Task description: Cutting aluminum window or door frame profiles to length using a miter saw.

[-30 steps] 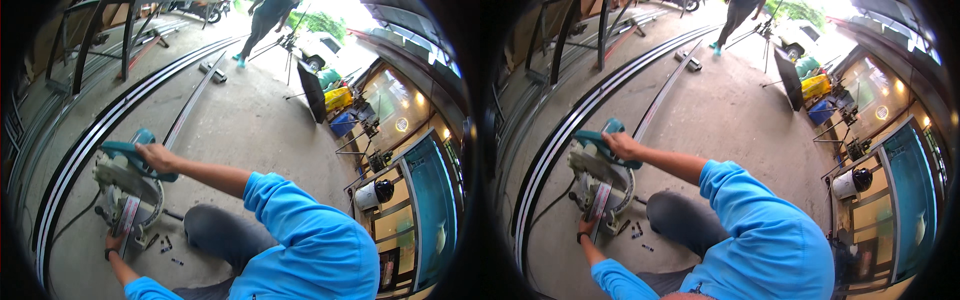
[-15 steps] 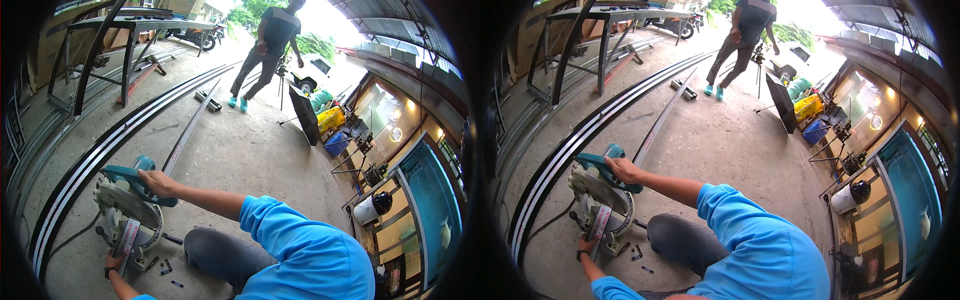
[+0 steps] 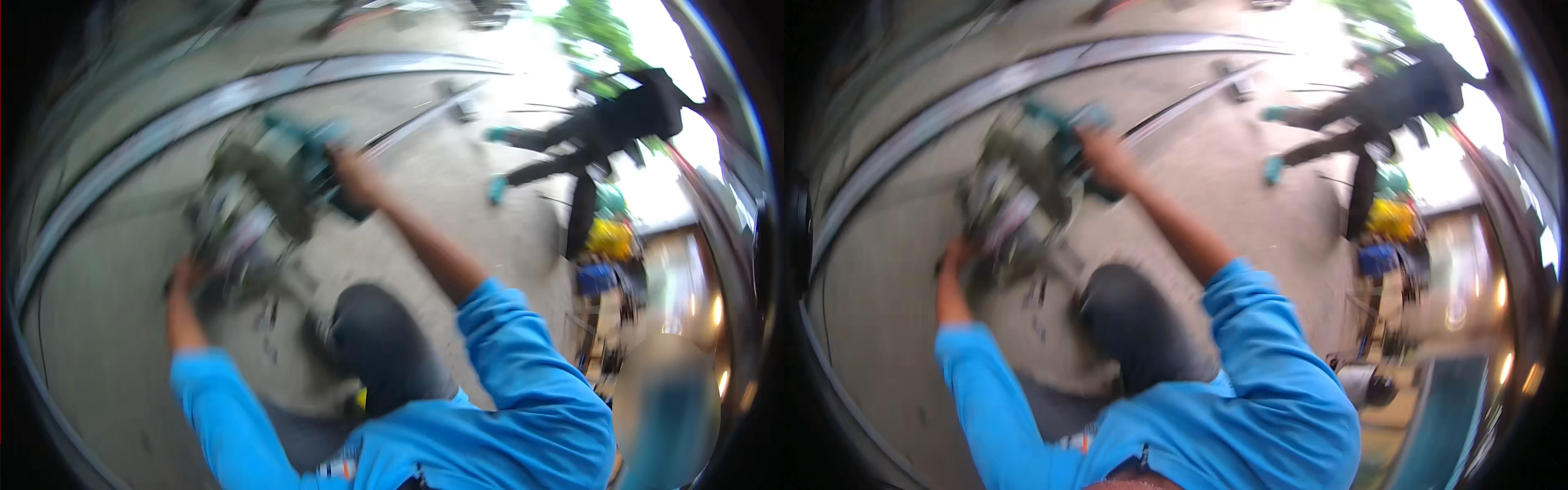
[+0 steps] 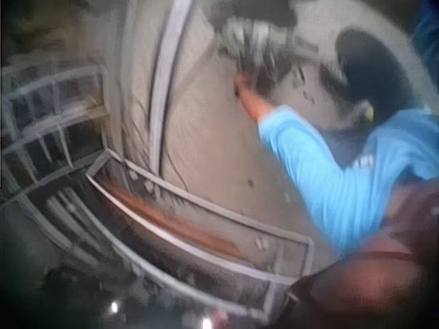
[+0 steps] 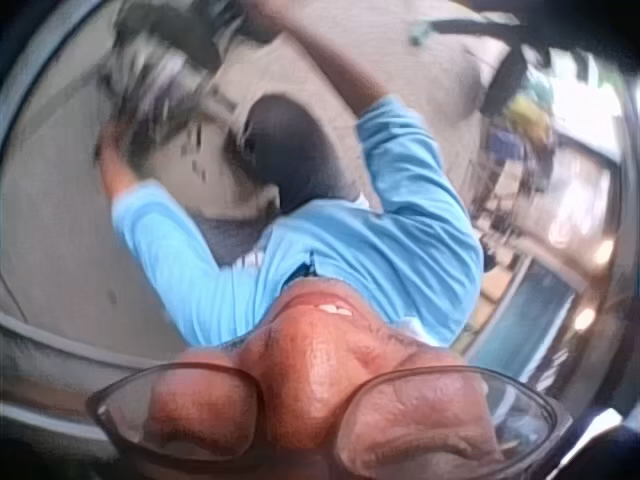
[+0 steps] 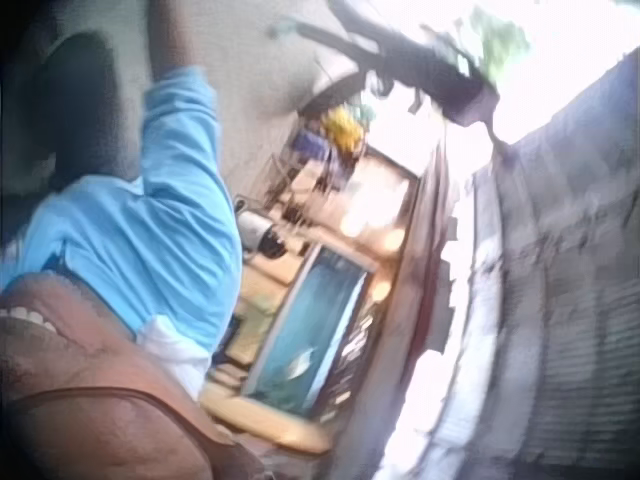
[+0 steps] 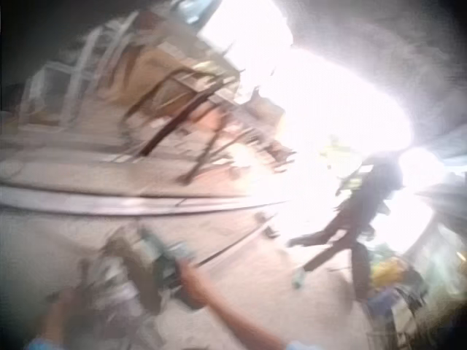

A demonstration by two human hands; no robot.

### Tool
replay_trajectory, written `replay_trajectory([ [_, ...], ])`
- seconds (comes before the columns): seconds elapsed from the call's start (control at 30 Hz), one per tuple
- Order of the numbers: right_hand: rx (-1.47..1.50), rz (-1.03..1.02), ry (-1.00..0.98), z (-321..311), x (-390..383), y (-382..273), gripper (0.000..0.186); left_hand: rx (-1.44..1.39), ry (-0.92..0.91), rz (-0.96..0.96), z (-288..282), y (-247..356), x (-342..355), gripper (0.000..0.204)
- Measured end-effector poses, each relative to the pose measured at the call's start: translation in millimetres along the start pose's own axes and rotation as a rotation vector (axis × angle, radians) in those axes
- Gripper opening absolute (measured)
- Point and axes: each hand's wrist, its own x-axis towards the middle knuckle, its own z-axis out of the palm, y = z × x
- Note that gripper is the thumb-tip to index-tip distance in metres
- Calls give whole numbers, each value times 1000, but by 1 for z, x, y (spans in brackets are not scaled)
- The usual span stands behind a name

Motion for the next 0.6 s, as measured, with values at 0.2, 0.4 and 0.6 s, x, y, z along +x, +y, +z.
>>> replay_trajectory([
  [0.2, 1071, 785, -175, -60, 25, -34, 68, -154, 34, -134, -49, 37, -36, 106],
  [0.4, 1063, 694, -205, -48, 17, -54, 69, -178, 12, -140, -50, 26, -63, 108],
  [0.6, 1044, 678, -178, -36, -5, -42, 72, -164, -22, -152, -56, 48, -66, 114],
])
